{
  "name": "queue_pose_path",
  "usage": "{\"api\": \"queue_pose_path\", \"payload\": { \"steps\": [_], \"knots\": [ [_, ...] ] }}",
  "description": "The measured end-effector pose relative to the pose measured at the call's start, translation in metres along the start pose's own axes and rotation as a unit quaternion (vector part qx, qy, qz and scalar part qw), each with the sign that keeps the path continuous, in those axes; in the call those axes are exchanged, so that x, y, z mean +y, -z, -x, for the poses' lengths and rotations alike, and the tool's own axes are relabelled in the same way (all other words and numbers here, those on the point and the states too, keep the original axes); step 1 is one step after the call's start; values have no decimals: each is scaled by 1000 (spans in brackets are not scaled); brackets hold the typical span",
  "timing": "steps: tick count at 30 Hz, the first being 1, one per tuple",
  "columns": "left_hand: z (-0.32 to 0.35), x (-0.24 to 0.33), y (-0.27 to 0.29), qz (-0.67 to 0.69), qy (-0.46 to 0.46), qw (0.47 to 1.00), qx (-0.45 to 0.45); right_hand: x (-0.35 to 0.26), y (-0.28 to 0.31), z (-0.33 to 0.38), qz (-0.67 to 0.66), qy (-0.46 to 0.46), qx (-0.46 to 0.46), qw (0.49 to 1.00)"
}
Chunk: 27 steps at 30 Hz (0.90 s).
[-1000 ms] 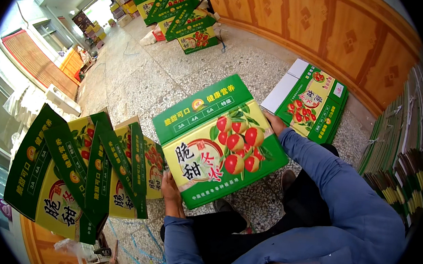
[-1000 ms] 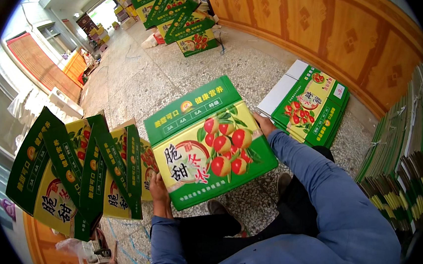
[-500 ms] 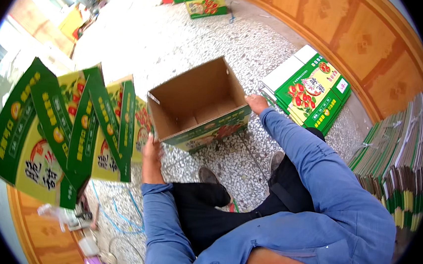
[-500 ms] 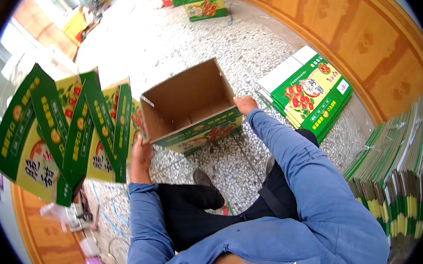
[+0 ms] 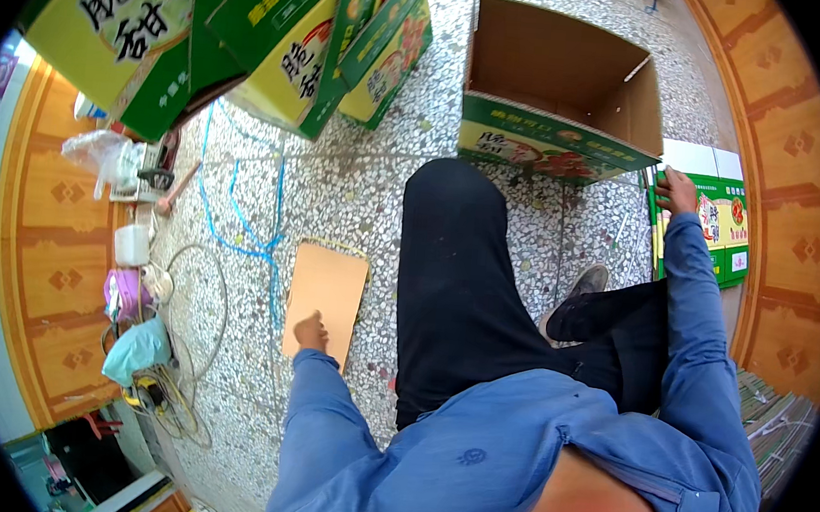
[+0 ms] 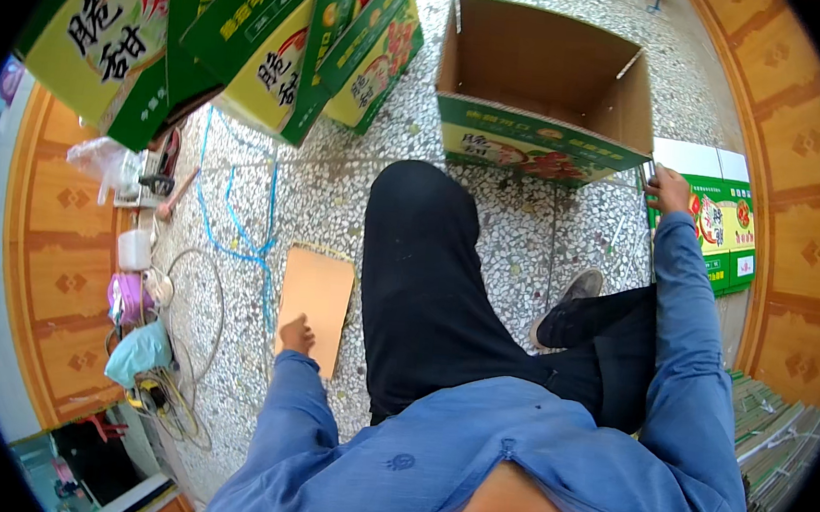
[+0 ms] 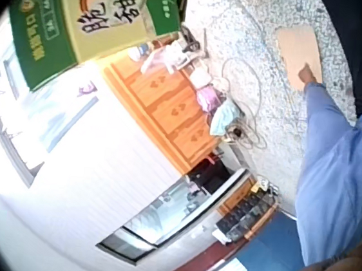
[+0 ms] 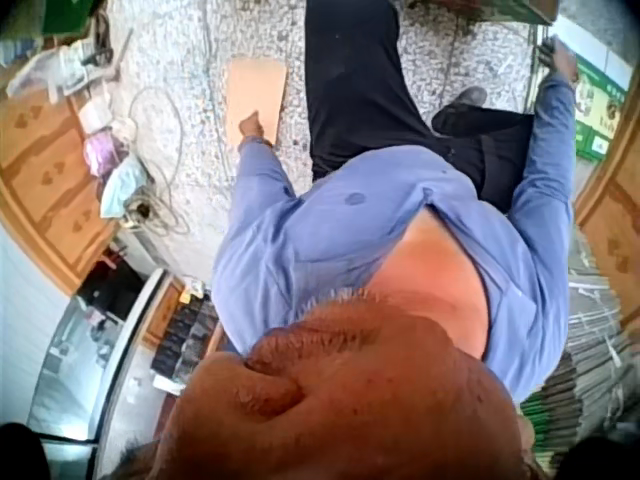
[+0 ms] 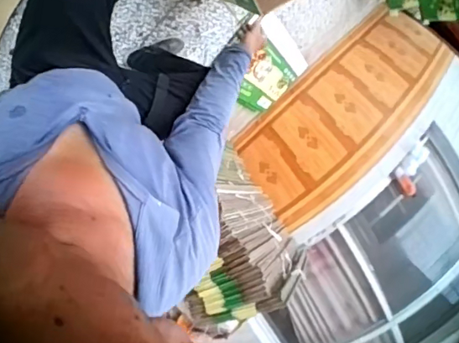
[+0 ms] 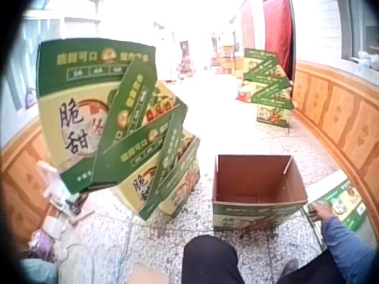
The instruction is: The person assembles flat-packed cardboard boxes by folding the flaps and sealing the seams with a tape dispenser. They repeatedly pick up a flat box, fold it into shape, apply tape to the center seam, and set the finished box aside.
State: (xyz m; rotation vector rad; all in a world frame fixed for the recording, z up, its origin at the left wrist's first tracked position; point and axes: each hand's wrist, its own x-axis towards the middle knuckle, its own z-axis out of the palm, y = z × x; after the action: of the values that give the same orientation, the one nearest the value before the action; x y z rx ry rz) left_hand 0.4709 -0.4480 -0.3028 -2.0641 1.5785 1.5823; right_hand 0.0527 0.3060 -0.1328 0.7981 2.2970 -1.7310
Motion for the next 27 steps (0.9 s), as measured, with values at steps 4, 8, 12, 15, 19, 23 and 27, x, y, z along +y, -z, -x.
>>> {"api": "queue_pose_path", "payload": {
  "steps": [4, 8, 12, 15, 19, 23, 27],
  "knots": [
    [-18, -98, 1, -51, -64, 993, 84, 12, -12, 28, -28, -33, -30, 999],
    [47, -68, -29, -354, -98, 915, 168, 17, -10, 49, 98, -20, 47, 994],
    [52, -54, -31, -468, -206, 845, 155, 27, 2, 54, 140, -20, 13, 990],
    [36, -54, -31, -487, -236, 833, 119, 28, -5, 72, 177, -25, 21, 984],
    [-7, -78, -50, -516, -220, 804, 199, 29, -1, 75, 241, -15, 26, 970],
    [-11, -75, -50, -530, -249, 785, 204, 26, -4, 84, 242, -16, 23, 970],
    [-3, -69, -35, -524, -301, 785, 135, 21, -5, 90, 243, -12, 20, 970]
  ]
}}
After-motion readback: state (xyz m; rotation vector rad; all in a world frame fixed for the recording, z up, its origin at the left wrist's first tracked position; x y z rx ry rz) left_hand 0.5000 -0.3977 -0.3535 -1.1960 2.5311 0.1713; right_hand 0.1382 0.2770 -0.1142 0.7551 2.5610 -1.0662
